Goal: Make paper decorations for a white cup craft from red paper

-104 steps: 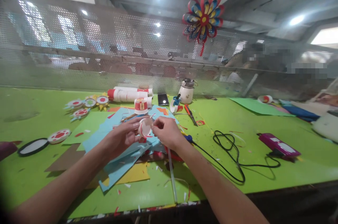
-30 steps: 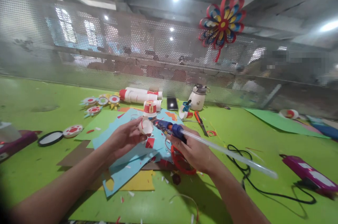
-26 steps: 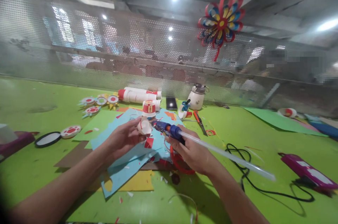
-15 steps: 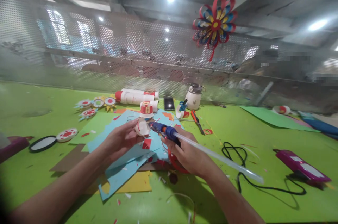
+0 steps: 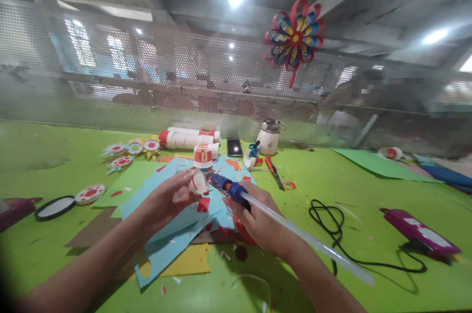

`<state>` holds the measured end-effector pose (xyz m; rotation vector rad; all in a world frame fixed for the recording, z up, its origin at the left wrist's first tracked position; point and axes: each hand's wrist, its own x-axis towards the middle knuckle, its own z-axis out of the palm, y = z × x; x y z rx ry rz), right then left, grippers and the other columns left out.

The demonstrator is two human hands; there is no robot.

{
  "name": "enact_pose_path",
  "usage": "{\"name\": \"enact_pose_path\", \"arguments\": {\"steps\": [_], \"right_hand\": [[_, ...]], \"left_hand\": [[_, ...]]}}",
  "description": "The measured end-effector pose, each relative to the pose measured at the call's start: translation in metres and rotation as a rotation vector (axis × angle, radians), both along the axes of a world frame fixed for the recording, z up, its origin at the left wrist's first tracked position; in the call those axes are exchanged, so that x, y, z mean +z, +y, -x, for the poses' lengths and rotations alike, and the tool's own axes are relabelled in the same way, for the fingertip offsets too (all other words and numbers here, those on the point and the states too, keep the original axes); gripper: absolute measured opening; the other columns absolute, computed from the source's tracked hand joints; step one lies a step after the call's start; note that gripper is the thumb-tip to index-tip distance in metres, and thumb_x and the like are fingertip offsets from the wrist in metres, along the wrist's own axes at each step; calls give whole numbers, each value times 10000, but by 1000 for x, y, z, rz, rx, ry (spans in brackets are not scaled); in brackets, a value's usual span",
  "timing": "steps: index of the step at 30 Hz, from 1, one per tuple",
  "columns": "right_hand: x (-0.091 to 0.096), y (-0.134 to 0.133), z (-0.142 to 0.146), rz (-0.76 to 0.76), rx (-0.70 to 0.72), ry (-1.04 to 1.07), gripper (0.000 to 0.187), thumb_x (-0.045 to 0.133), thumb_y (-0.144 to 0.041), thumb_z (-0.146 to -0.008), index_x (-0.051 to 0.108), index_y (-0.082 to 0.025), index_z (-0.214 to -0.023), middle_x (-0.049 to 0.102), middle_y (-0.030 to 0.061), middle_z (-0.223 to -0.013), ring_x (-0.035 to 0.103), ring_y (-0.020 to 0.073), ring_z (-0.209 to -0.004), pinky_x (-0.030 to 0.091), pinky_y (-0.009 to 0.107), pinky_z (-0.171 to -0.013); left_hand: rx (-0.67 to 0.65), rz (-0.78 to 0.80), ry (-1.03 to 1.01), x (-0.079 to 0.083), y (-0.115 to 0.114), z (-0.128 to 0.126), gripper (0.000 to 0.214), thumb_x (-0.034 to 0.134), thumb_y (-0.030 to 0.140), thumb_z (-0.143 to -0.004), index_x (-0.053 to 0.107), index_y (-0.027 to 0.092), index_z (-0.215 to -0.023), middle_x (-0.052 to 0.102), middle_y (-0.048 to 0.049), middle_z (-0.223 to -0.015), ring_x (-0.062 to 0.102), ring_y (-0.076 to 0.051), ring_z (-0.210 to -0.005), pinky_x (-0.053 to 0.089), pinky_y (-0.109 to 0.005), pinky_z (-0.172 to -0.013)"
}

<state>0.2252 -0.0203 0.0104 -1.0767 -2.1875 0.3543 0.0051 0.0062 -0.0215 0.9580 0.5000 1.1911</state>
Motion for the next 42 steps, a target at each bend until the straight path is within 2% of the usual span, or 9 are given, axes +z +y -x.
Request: {"name": "enact_pose_path", "arguments": {"steps": [5, 15, 23, 29, 36, 42], "right_hand": [[-2, 0, -2, 16, -19, -12, 293, 419, -392, -919, 582, -167, -826, 609, 47, -761, 512, 164, -666, 433, 312, -621], [-3, -1, -6, 32, -48, -37, 327, 393, -415, -930, 596, -167, -863, 626, 66, -829, 550, 181, -731, 452, 321, -683], [-6, -2, -6, 73, -91, -51, 399, 372, -472, -932, 611, -159, -994, 659, 88, -896, 577, 200, -769, 466, 339, -687], [-5, -2, -7, 66, -89, -53, 387, 376, -460, -933, 611, -157, -989, 659, 89, -891, 584, 195, -761, 471, 333, -682], [-6, -1, -5, 17, -78, -45, 336, 395, -420, -929, 614, -167, -959, 656, 69, -836, 574, 182, -715, 472, 315, -660], [-5, -3, -2, 34, -64, -58, 340, 375, -422, -936, 596, -170, -882, 625, 50, -771, 540, 169, -676, 456, 312, -644]], "left_hand": [[6, -14, -6, 0, -1, 0, 143, 590, 274, -836, 622, 153, -904, 596, -56, -881, 557, -128, -752, 457, -261, -659], [10, -17, -13, 0, 0, -1, 141, 614, 269, -818, 609, 151, -896, 605, -57, -878, 572, -136, -746, 453, -269, -650], [22, 6, -25, 1, -1, -1, 157, 645, 271, -793, 611, 157, -896, 601, -45, -863, 567, -130, -733, 452, -265, -642], [11, -9, -10, -2, 0, 0, 154, 608, 265, -824, 612, 150, -926, 595, -58, -888, 561, -132, -752, 452, -265, -654], [2, -23, -10, 0, -1, -1, 149, 623, 292, -813, 620, 158, -878, 595, -49, -863, 554, -131, -746, 446, -265, -652], [5, -9, 19, 2, -2, -1, 170, 590, 280, -837, 620, 157, -950, 584, -57, -876, 564, -155, -810, 454, -285, -691]]}}
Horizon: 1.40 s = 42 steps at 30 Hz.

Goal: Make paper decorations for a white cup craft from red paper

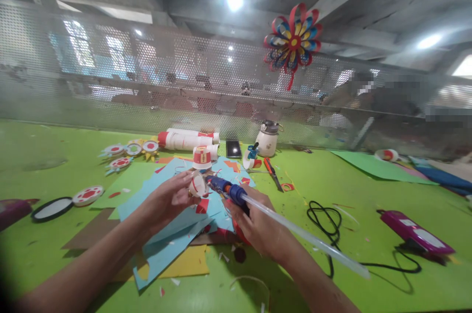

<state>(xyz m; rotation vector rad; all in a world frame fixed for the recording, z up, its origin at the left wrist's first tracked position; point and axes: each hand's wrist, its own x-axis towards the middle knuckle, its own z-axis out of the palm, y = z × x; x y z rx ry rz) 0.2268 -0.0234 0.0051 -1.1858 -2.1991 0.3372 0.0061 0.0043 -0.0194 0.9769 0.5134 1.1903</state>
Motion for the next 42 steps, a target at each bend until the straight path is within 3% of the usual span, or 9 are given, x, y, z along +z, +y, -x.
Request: {"name": "enact_pose_path", "arguments": {"steps": [8, 14, 27, 37, 42], "right_hand": [[-2, 2, -1, 25, -8, 14, 353, 381, -441, -931, 597, -162, -949, 656, 74, -854, 564, 181, -722, 476, 332, -695], [0, 0, -2, 17, -42, 16, 377, 378, -451, -923, 608, -153, -906, 653, 75, -795, 564, 185, -677, 477, 335, -653], [-2, 0, 1, -12, 13, 46, 320, 399, -407, -931, 608, -164, -931, 651, 69, -876, 571, 180, -760, 462, 323, -709], [-3, 7, -7, -38, -77, 45, 336, 400, -428, -922, 605, -162, -934, 653, 77, -833, 590, 196, -745, 473, 312, -689], [-2, 23, -15, -144, -122, 15, 258, 472, -378, -888, 600, -156, -921, 641, 81, -853, 598, 208, -781, 473, 320, -710]], "left_hand": [[-8, -15, -9, 0, 0, 0, 167, 560, 269, -859, 627, 146, -951, 589, -72, -909, 548, -127, -786, 456, -246, -664], [1, -7, -17, 0, 1, -1, 149, 580, 271, -845, 628, 141, -899, 579, -51, -875, 551, -117, -747, 472, -253, -663], [-15, -14, -17, -2, 2, 1, 168, 559, 257, -857, 610, 128, -951, 590, -73, -918, 576, -141, -792, 479, -272, -685], [-7, -29, -26, -2, 2, 1, 170, 571, 271, -844, 618, 129, -925, 597, -75, -910, 571, -142, -786, 479, -278, -701], [15, -18, -37, -1, 3, 4, 178, 592, 275, -828, 628, 139, -938, 619, -66, -918, 587, -139, -792, 478, -259, -694]]}}
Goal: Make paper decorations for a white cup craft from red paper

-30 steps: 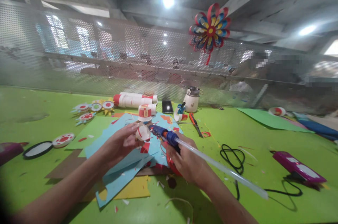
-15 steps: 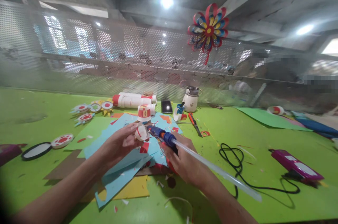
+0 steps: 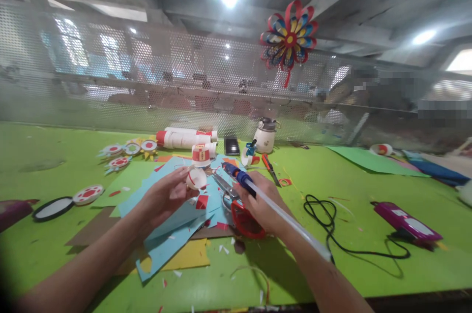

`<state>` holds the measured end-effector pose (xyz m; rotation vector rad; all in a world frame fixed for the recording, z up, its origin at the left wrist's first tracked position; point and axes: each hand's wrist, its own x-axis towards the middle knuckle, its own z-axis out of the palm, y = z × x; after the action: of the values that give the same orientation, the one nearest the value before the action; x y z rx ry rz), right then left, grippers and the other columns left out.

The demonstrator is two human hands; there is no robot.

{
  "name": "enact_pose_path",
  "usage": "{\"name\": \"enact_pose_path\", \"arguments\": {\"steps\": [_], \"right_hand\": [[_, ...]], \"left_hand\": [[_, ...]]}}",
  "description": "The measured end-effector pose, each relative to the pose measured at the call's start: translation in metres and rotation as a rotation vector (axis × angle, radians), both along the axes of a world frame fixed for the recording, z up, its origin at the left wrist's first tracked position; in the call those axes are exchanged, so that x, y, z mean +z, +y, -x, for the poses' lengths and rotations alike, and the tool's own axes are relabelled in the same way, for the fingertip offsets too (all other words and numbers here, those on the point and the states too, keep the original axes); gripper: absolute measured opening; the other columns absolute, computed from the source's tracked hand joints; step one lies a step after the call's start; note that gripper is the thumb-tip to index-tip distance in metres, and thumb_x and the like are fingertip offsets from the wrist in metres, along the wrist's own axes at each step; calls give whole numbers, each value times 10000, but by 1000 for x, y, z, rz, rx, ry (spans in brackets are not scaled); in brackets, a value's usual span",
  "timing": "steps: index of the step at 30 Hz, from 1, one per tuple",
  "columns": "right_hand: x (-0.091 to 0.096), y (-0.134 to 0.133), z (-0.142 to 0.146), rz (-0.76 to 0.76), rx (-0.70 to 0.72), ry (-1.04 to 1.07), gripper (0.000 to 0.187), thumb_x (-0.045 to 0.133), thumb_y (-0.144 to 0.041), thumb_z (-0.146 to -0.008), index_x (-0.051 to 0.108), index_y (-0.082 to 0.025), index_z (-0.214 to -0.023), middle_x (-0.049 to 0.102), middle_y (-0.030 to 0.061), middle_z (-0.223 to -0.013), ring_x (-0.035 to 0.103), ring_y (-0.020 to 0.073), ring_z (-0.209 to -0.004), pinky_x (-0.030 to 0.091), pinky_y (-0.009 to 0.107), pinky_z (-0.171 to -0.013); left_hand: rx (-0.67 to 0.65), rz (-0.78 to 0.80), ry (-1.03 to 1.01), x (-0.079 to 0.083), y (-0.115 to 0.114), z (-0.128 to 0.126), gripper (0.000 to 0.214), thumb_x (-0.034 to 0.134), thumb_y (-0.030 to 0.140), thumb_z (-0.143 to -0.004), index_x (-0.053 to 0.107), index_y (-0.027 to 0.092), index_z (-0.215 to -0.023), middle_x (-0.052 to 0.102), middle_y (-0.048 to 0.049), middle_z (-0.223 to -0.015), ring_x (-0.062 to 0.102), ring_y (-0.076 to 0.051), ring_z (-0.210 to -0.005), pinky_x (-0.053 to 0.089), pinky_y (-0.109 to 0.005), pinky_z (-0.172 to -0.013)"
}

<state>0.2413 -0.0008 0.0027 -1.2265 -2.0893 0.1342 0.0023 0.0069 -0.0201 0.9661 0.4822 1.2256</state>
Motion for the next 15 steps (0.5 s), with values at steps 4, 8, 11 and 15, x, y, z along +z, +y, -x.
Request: {"name": "enact_pose_path", "arguments": {"steps": [4, 8, 11, 15], "right_hand": [[-9, 17, -8, -9, 9, -241, 193, 549, -245, -803, 631, -126, -932, 617, 103, -871, 582, 229, -812, 468, 358, -755], [-27, 35, -22, 111, 16, -467, 271, 570, -212, -752, 658, -113, -989, 603, 138, -966, 583, 260, -882, 466, 398, -809], [-23, 39, -31, 170, 68, -545, 395, 607, -305, -748, 644, -140, -1105, 607, 151, -1081, 583, 289, -974, 464, 415, -844], [22, 24, -7, 9, 63, -520, 293, 489, -260, -818, 678, -136, -1005, 656, 148, -1003, 607, 268, -906, 458, 394, -788]], "left_hand": [[87, 13, -23, 1, 0, 2, 220, 614, 309, -806, 643, 131, -931, 647, -85, -939, 609, -160, -839, 477, -265, -727], [127, -23, -59, -1, 3, 4, 227, 628, 331, -787, 651, 132, -894, 664, -92, -914, 623, -165, -811, 477, -272, -710], [120, -27, -55, -4, 7, 5, 259, 627, 349, -787, 649, 122, -910, 670, -108, -908, 628, -166, -792, 475, -271, -701], [164, 82, -57, -14, 14, 2, 254, 657, 351, -756, 648, 121, -863, 670, -98, -835, 633, -162, -734, 475, -269, -689]]}}
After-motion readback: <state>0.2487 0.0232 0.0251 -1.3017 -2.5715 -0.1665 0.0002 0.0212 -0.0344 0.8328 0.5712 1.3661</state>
